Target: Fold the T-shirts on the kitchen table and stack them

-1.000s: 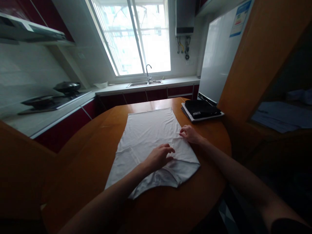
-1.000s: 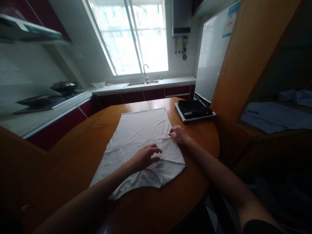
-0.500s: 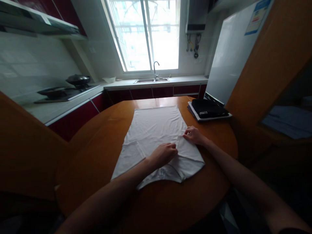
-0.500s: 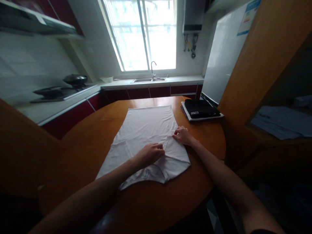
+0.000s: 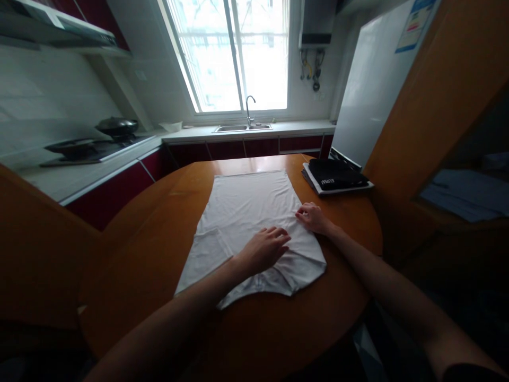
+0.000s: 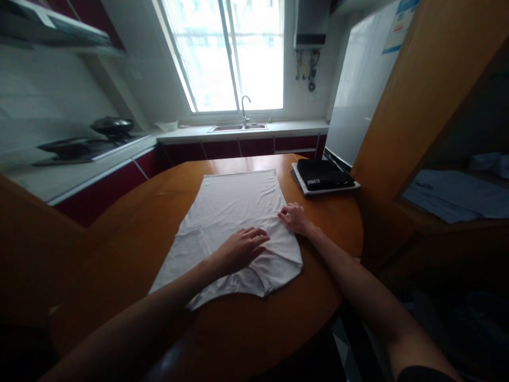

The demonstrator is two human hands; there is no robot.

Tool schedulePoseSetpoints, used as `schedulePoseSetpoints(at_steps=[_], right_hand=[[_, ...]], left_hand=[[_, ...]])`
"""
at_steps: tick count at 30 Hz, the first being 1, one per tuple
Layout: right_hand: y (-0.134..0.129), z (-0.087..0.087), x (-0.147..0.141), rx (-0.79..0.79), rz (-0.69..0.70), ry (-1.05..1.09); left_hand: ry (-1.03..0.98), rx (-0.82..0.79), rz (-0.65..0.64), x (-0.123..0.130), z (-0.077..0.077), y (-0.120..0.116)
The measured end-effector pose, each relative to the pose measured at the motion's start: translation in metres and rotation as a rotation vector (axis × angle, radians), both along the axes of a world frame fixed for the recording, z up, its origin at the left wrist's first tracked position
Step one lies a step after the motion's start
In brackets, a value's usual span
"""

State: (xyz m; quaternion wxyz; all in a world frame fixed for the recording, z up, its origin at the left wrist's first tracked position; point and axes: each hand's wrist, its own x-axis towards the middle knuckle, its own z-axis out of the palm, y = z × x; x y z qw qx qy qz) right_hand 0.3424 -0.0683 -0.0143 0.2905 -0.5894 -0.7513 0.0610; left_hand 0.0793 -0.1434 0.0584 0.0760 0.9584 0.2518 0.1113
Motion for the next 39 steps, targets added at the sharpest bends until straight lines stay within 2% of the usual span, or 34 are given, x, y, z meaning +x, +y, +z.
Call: schedulePoseSetpoints(at_steps=[4, 7, 11, 14, 17, 22, 27, 30, 35, 39], right_hand=[[0.0, -0.002, 0.001, 0.01, -0.008, 0.01], [0.002, -0.003, 0.003, 0.037, -0.023, 0.095], [0.006, -0.002, 0.013, 0.097, -0.092, 0.22], [0.008, 0.0, 0.023, 0.13, -0.162, 0.272], [0.007, 0.001, 0.03, 0.145, -0.211, 0.312], [0.006, -0.003, 0.025, 0.141, -0.158, 0.295], [-0.001, -0.01, 0.012, 0.006, -0.085, 0.068], [-0.003, -0.01, 0.01, -0.041, -0.114, 0.002], [-0.002, 0.001, 0.014, 0.041, -0.217, 0.065], [-0.006, 0.004, 0.001, 0.091, -0.117, -0.013]], left_hand=[[-0.015, -0.086, -0.175, 0.023, -0.01, -0.033], [0.009, -0.053, -0.255, 0.042, -0.026, -0.052], [-0.006, 0.027, -0.24, 0.055, -0.041, -0.065], [-0.071, 0.029, -0.163, 0.055, -0.04, -0.072], [-0.073, -0.015, -0.169, 0.052, -0.039, -0.08], [-0.016, -0.012, -0.189, 0.053, -0.042, -0.087], [-0.015, 0.019, -0.208, 0.054, -0.041, -0.089], [-0.009, 0.01, -0.228, 0.054, -0.043, -0.089], [-0.006, 0.004, -0.228, 0.053, -0.05, -0.087], [0.003, 0.01, -0.236, 0.053, -0.051, -0.087]])
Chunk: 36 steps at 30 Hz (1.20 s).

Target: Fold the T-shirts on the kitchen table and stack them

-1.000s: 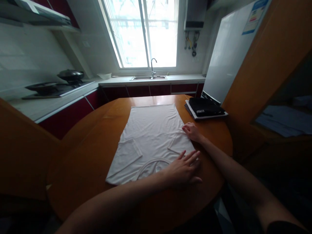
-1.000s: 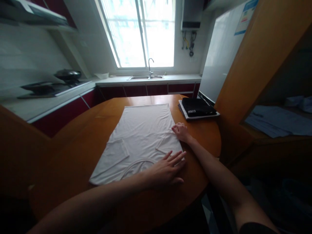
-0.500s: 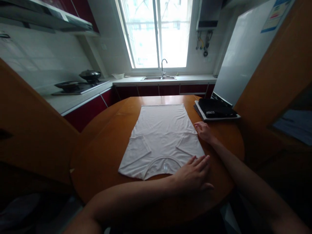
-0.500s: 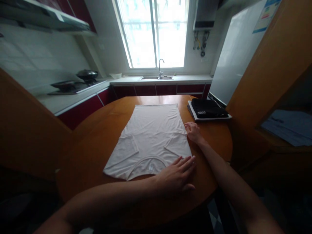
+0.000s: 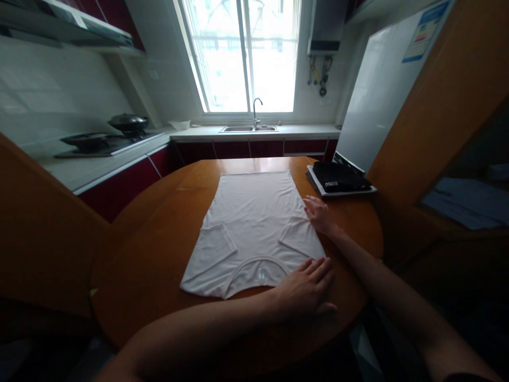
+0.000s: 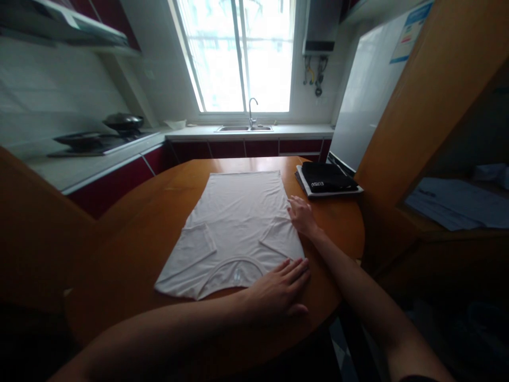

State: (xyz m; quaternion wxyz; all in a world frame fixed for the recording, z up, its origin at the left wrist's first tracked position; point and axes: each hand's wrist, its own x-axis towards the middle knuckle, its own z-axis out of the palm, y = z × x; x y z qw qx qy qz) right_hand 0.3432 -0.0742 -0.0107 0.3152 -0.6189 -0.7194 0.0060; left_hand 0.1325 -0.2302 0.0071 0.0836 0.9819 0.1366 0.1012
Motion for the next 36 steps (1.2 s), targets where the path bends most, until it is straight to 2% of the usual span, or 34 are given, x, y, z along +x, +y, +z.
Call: schedulePoseSetpoints(at_steps=[2, 5, 10, 15, 21, 25, 31, 34, 36], right_hand=[[-0.003, -0.002, -0.01, -0.058, 0.024, -0.08], [-0.005, -0.002, -0.02, -0.119, -0.059, -0.105], [-0.007, 0.008, -0.02, 0.028, -0.085, -0.03], [-0.002, 0.005, -0.024, -0.101, 0.004, -0.054], [0.006, 0.003, -0.02, -0.089, 0.151, 0.069], [0.006, 0.003, -0.02, -0.084, 0.185, 0.076], [0.004, 0.002, -0.014, 0.06, 0.024, 0.057], [0.007, 0.001, 0.003, 0.101, -0.078, 0.129], [0.01, -0.002, 0.016, 0.09, -0.119, 0.15]], left_hand=[[0.004, 0.01, 0.001, 0.0, 0.001, 0.0], [0.013, 0.02, 0.008, 0.0, 0.002, -0.001], [0.012, 0.021, 0.005, -0.001, 0.002, -0.002], [-0.008, 0.029, 0.007, 0.0, 0.001, -0.002], [-0.025, 0.027, 0.01, 0.0, 0.001, -0.002], [-0.029, 0.02, 0.004, 0.0, 0.001, -0.001], [-0.016, -0.003, 0.006, 0.001, -0.001, -0.003], [-0.048, 0.0, -0.009, 0.0, 0.011, -0.003], [-0.068, 0.001, -0.001, -0.001, 0.024, 0.008]])
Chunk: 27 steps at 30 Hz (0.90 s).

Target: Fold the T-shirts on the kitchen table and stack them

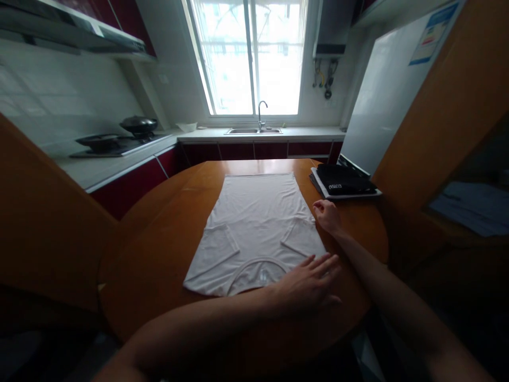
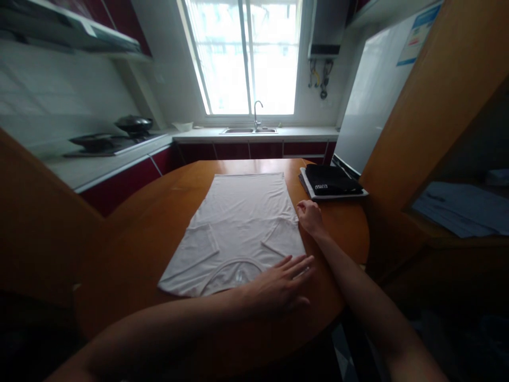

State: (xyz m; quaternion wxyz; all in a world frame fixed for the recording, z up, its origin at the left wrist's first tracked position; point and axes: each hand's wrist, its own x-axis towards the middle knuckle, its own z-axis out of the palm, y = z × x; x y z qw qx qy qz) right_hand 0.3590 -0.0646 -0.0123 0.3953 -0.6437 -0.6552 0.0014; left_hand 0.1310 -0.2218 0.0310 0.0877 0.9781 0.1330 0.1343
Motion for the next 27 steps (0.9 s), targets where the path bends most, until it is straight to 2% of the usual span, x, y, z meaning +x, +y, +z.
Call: schedulePoseSetpoints(at_steps=[3, 5, 7, 10, 13, 16, 19, 24, 27], right_hand=[[0.002, -0.005, 0.01, -0.037, -0.019, 0.01], [0.002, -0.008, 0.009, -0.058, -0.029, 0.006], [0.001, -0.01, 0.002, -0.077, -0.02, -0.009], [-0.003, -0.014, -0.01, -0.123, 0.037, -0.059], [-0.007, -0.018, -0.016, -0.298, 0.076, -0.205], [-0.008, -0.02, -0.013, -0.459, 0.075, -0.297], [-0.006, -0.016, -0.008, -0.487, 0.078, -0.273], [-0.007, -0.004, -0.008, -0.365, 0.024, -0.157], [-0.01, -0.002, -0.014, -0.414, 0.098, -0.241]], left_hand=[[0.004, 0.006, 0.101, -0.002, 0.019, 0.04], [0.034, 0.024, 0.201, -0.002, 0.024, 0.077], [0.087, 0.028, 0.248, 0.0, 0.02, 0.112], [0.124, 0.043, 0.251, 0.002, 0.002, 0.146], [0.161, 0.028, 0.262, 0.001, -0.02, 0.157], [0.168, -0.013, 0.281, -0.001, -0.034, 0.159], [0.143, -0.04, 0.284, -0.002, -0.036, 0.16], [0.178, -0.062, 0.27, -0.001, -0.033, 0.16], [0.195, -0.057, 0.28, 0.0, -0.031, 0.157]])
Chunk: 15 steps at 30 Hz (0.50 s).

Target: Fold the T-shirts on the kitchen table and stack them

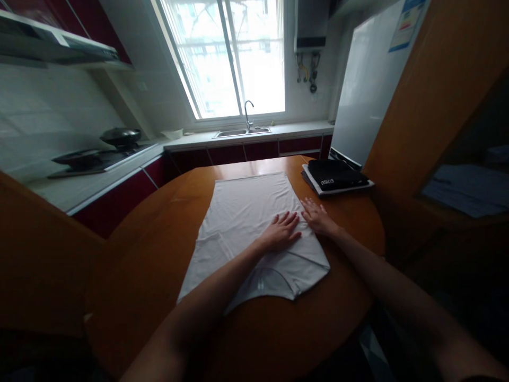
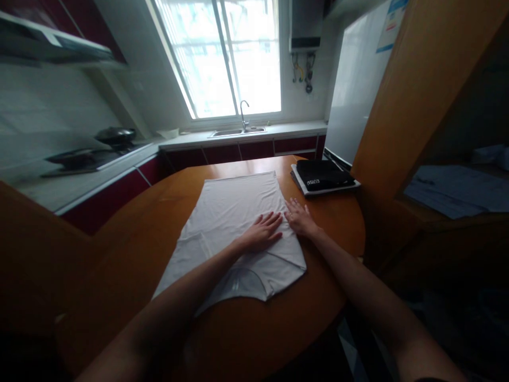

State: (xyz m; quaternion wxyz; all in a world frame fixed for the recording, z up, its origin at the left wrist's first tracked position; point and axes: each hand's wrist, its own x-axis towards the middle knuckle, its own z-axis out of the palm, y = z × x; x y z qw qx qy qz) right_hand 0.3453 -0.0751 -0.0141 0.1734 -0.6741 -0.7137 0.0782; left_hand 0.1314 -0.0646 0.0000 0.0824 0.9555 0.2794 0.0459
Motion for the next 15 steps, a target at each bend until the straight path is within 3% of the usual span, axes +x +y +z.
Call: schedulePoseSetpoints(at_steps=[4, 8, 11, 15], right_hand=[[-0.005, -0.002, -0.006, -0.158, 0.043, -0.084], [-0.007, -0.002, -0.005, -0.172, 0.038, -0.096], [-0.008, 0.0, -0.006, -0.125, 0.009, -0.089], [-0.014, 0.009, -0.016, 0.085, -0.143, -0.119]], left_hand=[[0.006, -0.005, 0.009, 0.0, 0.003, -0.003], [-0.034, -0.033, 0.013, -0.001, 0.004, -0.005], [-0.127, -0.081, 0.054, 0.0, 0.004, -0.005], [-0.269, -0.128, 0.197, 0.002, 0.016, -0.001]])
